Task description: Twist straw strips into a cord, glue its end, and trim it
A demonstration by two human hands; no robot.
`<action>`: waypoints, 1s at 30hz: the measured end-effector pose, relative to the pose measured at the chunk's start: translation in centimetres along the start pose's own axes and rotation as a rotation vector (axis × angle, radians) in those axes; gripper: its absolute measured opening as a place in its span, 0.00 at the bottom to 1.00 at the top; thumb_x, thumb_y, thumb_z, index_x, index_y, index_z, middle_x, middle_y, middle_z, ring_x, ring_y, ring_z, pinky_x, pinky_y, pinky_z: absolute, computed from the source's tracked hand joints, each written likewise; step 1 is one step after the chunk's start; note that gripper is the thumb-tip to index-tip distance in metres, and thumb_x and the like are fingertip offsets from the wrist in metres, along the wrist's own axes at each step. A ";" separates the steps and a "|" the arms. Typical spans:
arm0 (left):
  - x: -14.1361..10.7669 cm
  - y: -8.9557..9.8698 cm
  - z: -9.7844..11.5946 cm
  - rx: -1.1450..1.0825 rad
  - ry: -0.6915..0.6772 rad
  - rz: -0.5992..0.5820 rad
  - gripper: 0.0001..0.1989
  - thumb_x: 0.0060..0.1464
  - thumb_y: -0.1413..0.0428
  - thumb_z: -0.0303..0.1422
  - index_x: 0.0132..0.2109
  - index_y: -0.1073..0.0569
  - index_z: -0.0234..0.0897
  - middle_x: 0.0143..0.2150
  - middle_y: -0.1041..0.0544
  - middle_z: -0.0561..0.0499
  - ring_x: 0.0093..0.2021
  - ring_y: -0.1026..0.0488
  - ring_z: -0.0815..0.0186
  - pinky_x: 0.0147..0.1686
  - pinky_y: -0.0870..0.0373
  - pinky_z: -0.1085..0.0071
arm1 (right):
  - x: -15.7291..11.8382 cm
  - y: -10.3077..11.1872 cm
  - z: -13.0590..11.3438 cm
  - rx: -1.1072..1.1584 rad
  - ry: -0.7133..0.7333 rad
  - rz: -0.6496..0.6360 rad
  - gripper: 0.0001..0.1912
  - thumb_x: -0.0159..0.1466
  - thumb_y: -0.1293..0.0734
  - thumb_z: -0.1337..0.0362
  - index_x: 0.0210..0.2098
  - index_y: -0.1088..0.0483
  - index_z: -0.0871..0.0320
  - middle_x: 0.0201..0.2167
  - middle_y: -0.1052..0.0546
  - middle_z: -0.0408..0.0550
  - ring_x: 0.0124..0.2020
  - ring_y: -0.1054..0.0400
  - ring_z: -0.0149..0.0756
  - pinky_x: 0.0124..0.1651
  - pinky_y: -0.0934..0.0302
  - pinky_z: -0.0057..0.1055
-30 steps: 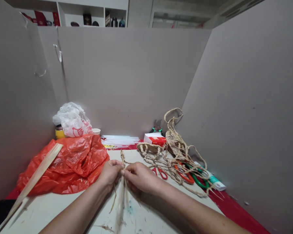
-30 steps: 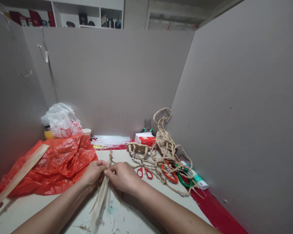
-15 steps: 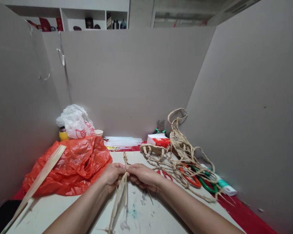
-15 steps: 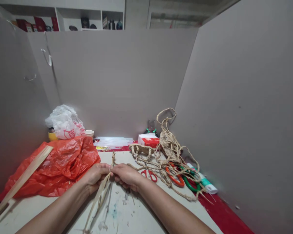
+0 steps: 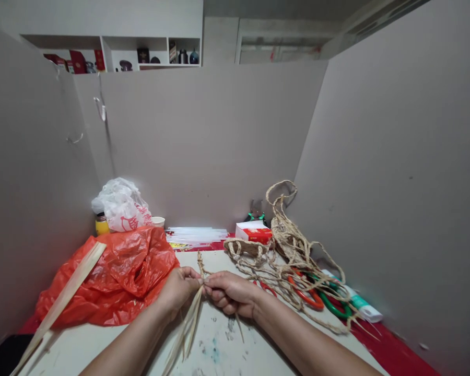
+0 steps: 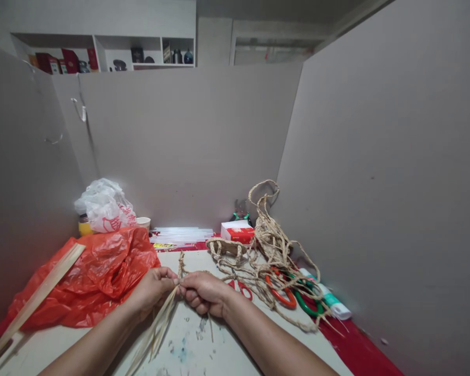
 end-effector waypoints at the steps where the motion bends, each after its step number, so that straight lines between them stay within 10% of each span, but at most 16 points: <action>1: 0.0 0.1 0.1 0.011 0.002 -0.002 0.18 0.34 0.35 0.38 0.27 0.34 0.35 0.15 0.31 0.57 0.12 0.47 0.79 0.15 0.59 0.78 | -0.1 0.0 -0.1 0.007 0.005 -0.001 0.09 0.61 0.41 0.64 0.24 0.39 0.58 0.12 0.48 0.31 0.11 0.63 0.20 0.12 0.67 0.17; 15: -0.3 -0.2 0.7 0.111 0.062 -0.117 0.18 0.36 0.39 0.44 0.24 0.35 0.35 0.12 0.43 0.62 0.12 0.54 0.80 0.13 0.60 0.77 | 0.3 0.7 0.1 -0.072 0.060 0.277 0.10 0.54 0.40 0.67 0.17 0.38 0.58 0.06 0.47 0.32 0.07 0.63 0.20 0.09 0.69 0.20; 30: -2.3 -2.4 0.5 0.526 -0.154 0.014 0.11 0.51 0.50 0.29 0.43 0.32 0.34 0.20 0.28 0.52 0.16 0.32 0.67 0.18 0.42 0.75 | -0.1 0.1 0.2 0.086 0.117 0.255 0.12 0.52 0.37 0.66 0.16 0.45 0.57 0.08 0.48 0.31 0.10 0.64 0.19 0.12 0.70 0.19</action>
Point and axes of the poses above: each hand's wrist, its own x-axis towards the middle knuckle, its own y-axis out of the back of the hand, z = x × y, the point moved 9 cm from there along x, towards the middle knuckle
